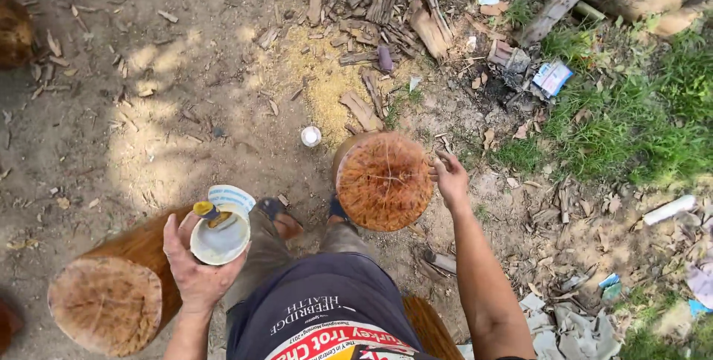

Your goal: The person holds a cup of wood stain in one hand and a brush in the other, brushing stain onto the sides and tops of large wooden log stumps. They move between several stumps to coat them, then carry a small electric fan into a cluttered workshop area.

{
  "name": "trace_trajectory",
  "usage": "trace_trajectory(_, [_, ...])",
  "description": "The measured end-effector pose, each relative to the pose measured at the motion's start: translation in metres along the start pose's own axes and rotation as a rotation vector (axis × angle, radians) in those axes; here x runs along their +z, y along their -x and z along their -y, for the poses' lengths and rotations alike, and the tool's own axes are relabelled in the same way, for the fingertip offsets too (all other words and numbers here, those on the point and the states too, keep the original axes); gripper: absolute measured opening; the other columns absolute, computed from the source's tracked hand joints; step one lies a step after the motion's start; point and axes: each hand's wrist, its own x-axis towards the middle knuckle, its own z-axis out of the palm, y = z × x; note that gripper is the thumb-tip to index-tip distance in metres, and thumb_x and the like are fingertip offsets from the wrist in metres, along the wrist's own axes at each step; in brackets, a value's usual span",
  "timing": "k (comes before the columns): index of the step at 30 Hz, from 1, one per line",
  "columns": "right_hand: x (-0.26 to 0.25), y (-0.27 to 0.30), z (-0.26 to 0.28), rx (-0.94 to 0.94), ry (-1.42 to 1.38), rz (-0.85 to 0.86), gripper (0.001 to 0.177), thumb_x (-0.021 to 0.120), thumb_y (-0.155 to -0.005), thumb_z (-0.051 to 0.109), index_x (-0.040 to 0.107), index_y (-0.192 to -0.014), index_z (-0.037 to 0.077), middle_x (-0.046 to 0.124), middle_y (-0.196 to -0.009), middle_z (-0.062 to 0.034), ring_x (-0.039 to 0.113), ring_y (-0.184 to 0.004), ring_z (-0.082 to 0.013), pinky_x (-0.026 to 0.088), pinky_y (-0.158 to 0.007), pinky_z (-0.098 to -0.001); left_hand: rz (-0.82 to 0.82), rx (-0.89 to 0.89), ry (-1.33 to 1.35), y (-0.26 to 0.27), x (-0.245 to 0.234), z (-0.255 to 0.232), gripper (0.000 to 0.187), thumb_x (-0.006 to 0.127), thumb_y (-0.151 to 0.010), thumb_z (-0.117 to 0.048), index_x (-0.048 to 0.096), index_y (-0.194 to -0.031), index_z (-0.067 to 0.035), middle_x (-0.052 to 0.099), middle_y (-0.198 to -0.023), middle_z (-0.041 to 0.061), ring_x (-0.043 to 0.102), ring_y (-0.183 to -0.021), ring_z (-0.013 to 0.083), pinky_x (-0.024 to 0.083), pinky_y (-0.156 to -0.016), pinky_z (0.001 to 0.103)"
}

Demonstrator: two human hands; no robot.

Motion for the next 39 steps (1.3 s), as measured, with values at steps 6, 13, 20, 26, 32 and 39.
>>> trace_trajectory(6, [0.074, -0.034, 0.011, 0.190, -0.388, -0.114, 0.044, 0.059, -0.102, 0.024, 0.054, -0.141, 0.004, 0.073, -0.100, -0.0171, 0.071, -0.076, -0.0211, 0.061, -0.065, -0.0326, 0.175, -0.020, 0.346, -0.125, 0.052, 0.040, 0.115, 0.088, -0.072, -0.015, 0.014, -0.160, -0.004, 0.052, -0.145, 0.019, 0.060, -0.130, 0.0267, 0.051, -0.110, 0.039])
trace_trajectory(13, [0.214, -0.053, -0.031, 0.486, -0.545, -0.302, 0.046, 0.060, -0.099, 0.039, 0.056, -0.136, 0.012, 0.073, -0.093, -0.0128, 0.069, -0.069, -0.0204, 0.058, -0.058, -0.0353, 0.443, -0.053, 0.532, -0.322, 0.136, 0.170, 0.113, 0.083, -0.068, -0.009, 0.017, -0.159, -0.001, 0.054, -0.140, 0.019, 0.058, -0.129, 0.0308, 0.046, -0.112, 0.044])
trace_trajectory(20, [0.325, -0.092, 0.066, 0.666, -0.265, -0.443, 0.050, 0.064, -0.098, 0.044, 0.063, -0.133, 0.009, 0.071, -0.094, -0.0067, 0.064, -0.071, -0.0165, 0.053, -0.060, -0.0312, 0.659, 0.195, 0.525, -0.524, 0.200, 0.194, 0.113, 0.086, -0.072, -0.017, 0.017, -0.159, -0.003, 0.058, -0.142, 0.022, 0.060, -0.130, 0.0326, 0.045, -0.115, 0.043])
trace_trajectory(26, [0.370, -0.187, 0.101, 0.570, -0.358, -0.416, 0.051, 0.068, -0.096, 0.047, 0.070, -0.125, 0.005, 0.069, -0.089, -0.0044, 0.062, -0.070, -0.0137, 0.050, -0.061, -0.0274, 0.800, 0.096, 0.551, -0.589, 0.256, 0.189, 0.114, 0.086, -0.079, -0.022, 0.011, -0.163, -0.006, 0.053, -0.148, 0.020, 0.059, -0.133, 0.0317, 0.045, -0.117, 0.043])
trace_trajectory(32, [0.382, -0.277, 0.059, 0.708, -0.170, -0.584, 0.066, 0.071, -0.091, 0.058, 0.068, -0.129, 0.004, 0.073, -0.105, -0.0125, 0.067, -0.090, -0.0198, 0.053, -0.078, -0.0313, 1.006, 0.064, 0.688, -0.611, 0.324, 0.182, 0.120, 0.087, -0.074, -0.022, 0.011, -0.165, -0.008, 0.049, -0.153, 0.019, 0.054, -0.140, 0.0338, 0.044, -0.121, 0.047])
trace_trajectory(39, [0.366, -0.430, 0.071, 1.029, -0.290, -0.611, 0.096, 0.071, -0.081, 0.058, 0.036, -0.155, 0.008, 0.056, -0.143, -0.0213, 0.063, -0.123, -0.0339, 0.051, -0.099, -0.0420, 1.007, -0.006, 0.484, -0.599, 0.460, 0.234, 0.120, 0.090, -0.073, -0.017, 0.012, -0.164, -0.008, 0.046, -0.154, 0.023, 0.056, -0.136, 0.0329, 0.047, -0.117, 0.047])
